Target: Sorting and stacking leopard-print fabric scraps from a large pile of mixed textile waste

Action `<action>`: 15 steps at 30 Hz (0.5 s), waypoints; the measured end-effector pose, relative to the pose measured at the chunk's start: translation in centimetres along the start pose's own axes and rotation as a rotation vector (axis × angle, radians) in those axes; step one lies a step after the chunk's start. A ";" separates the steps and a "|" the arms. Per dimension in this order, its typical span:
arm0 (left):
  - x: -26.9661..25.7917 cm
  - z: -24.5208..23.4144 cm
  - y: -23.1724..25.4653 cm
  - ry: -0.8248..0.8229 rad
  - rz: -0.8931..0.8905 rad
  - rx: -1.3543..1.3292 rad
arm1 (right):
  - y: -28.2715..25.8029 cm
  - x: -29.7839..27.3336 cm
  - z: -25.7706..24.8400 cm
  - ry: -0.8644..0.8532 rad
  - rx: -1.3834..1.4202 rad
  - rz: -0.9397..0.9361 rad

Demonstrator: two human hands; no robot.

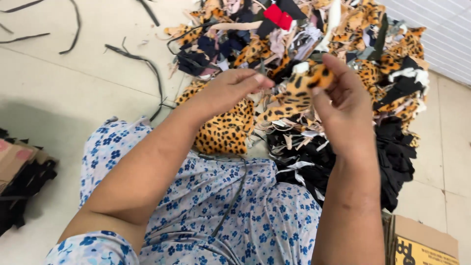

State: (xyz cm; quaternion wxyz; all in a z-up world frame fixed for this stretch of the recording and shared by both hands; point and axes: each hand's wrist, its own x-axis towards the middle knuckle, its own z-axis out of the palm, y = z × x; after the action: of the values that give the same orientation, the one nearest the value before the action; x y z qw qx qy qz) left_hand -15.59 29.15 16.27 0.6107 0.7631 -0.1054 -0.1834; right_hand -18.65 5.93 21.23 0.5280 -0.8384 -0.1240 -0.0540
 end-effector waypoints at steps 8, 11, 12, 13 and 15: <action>-2.2 -3.2 -7.7 -0.049 -0.140 -0.274 | 2.1 2.2 4.9 0.083 -0.499 -0.443; -2.6 -3.8 -9.9 -0.001 -0.065 -0.286 | 0.5 1.8 6.7 0.021 -0.287 -0.309; -2.5 -4.2 -10.7 0.033 0.035 -0.267 | -0.3 1.7 7.3 -0.031 -0.115 -0.197; -2.4 -3.9 -10.8 0.036 0.037 -0.268 | -0.9 1.6 7.5 -0.034 -0.116 -0.200; -2.5 -3.3 -11.2 0.087 0.183 -0.277 | -2.2 1.3 8.0 -0.175 -0.029 -0.068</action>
State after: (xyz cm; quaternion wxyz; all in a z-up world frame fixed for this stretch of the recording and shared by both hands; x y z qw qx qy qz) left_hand -17.22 35.66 6.38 0.7283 0.6659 -0.1217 -0.1066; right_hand -18.29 14.20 19.90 0.5008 -0.8427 -0.1974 -0.0001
